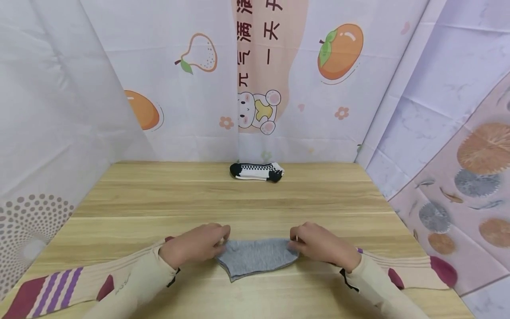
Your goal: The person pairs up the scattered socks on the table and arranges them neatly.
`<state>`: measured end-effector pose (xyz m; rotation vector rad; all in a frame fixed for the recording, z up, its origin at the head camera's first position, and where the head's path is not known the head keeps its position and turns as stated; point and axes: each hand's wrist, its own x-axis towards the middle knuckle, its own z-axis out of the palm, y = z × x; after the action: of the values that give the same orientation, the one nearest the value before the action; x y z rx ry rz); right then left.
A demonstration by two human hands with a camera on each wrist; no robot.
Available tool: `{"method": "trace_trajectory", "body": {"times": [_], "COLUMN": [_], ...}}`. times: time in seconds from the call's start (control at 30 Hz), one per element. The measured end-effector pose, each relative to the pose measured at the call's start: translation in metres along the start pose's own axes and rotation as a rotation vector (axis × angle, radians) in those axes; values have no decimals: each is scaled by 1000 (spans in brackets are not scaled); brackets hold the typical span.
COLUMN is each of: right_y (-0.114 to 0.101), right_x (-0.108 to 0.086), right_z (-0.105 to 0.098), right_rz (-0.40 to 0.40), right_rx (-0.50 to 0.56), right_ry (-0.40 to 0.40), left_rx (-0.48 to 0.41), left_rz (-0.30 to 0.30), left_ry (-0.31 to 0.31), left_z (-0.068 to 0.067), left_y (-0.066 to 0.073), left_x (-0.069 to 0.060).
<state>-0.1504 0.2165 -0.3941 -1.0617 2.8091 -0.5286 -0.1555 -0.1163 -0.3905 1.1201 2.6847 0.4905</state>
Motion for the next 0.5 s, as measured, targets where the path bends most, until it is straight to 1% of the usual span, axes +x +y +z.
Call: {"method": "trace_trajectory", "body": {"times": [0.07, 0.1, 0.13, 0.17, 0.2, 0.27, 0.3, 0.37, 0.43, 0.5], "right_y": [-7, -11, -16, -21, -26, -36, -40, -46, -50, -52], "right_x": [-2, -3, -3, -4, -5, -6, -6, -7, -7, -7], "right_z": [-2, -2, -2, -1, 0, 3, 6, 12, 19, 24], "right_rz": [-13, -28, -50, -72, -98, -150, -168, -184, -182, -167], "right_rx": [-95, -143, -189, -223, -250, -281, -282, -284, -300, -310], "right_ry": [88, 128, 159, 178, 181, 155, 127, 68, 9, -38], "left_rx": [130, 179, 215, 226, 234, 244, 263, 313, 393, 455], "left_rz": [6, 13, 30, 46, 68, 117, 138, 171, 202, 218], "left_ry": [92, 128, 152, 155, 149, 137, 126, 128, 160, 184], "left_z": [0, 1, 3, 4, 7, 14, 18, 27, 36, 41], "left_y": [13, 20, 28, 35, 42, 53, 57, 63, 66, 68], "left_x": [-2, -3, -4, -5, -5, -6, -6, -5, -4, -4]}}
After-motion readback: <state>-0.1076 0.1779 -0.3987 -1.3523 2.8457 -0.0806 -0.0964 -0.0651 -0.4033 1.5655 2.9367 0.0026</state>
